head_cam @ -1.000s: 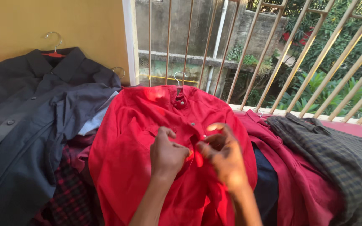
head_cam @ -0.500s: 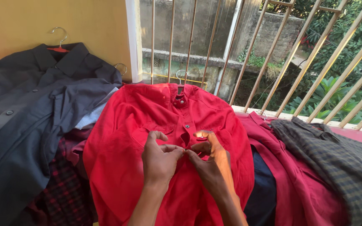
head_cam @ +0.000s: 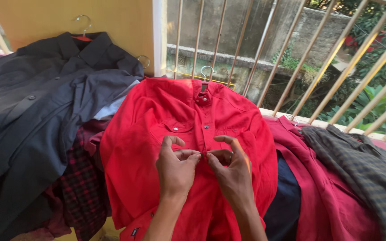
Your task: The person buttons a red shirt from the bottom up, then adjusts the collar and places the shirt on a hanger. The shirt is then hung on a clothesline.
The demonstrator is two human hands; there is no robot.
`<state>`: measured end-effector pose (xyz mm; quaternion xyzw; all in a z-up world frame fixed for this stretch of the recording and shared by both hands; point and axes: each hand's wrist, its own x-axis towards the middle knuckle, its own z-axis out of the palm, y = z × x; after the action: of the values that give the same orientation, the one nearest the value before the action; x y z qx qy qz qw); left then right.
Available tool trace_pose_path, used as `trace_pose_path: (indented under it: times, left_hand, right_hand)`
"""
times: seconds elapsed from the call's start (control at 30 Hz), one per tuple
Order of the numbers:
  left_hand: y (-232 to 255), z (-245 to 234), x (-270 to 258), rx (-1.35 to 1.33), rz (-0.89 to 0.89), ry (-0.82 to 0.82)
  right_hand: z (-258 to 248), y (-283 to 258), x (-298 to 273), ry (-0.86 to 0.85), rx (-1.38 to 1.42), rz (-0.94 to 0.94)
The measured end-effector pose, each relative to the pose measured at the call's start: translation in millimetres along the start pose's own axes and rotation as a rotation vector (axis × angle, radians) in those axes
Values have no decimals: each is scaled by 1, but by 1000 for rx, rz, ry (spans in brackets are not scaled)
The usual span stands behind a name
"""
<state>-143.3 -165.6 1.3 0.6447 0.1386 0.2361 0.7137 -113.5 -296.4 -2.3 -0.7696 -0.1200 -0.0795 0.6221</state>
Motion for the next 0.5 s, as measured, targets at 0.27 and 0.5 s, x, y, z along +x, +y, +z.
trace_pose_path:
  times: [0.27,0.5]
  left_hand:
    - [6,-5,13,48,21,-106]
    - [10,-13,29,78,-13,-212]
  right_hand:
    - [7,4,9,8,213,-97]
    - [22,-20,-3,149,-78,-116]
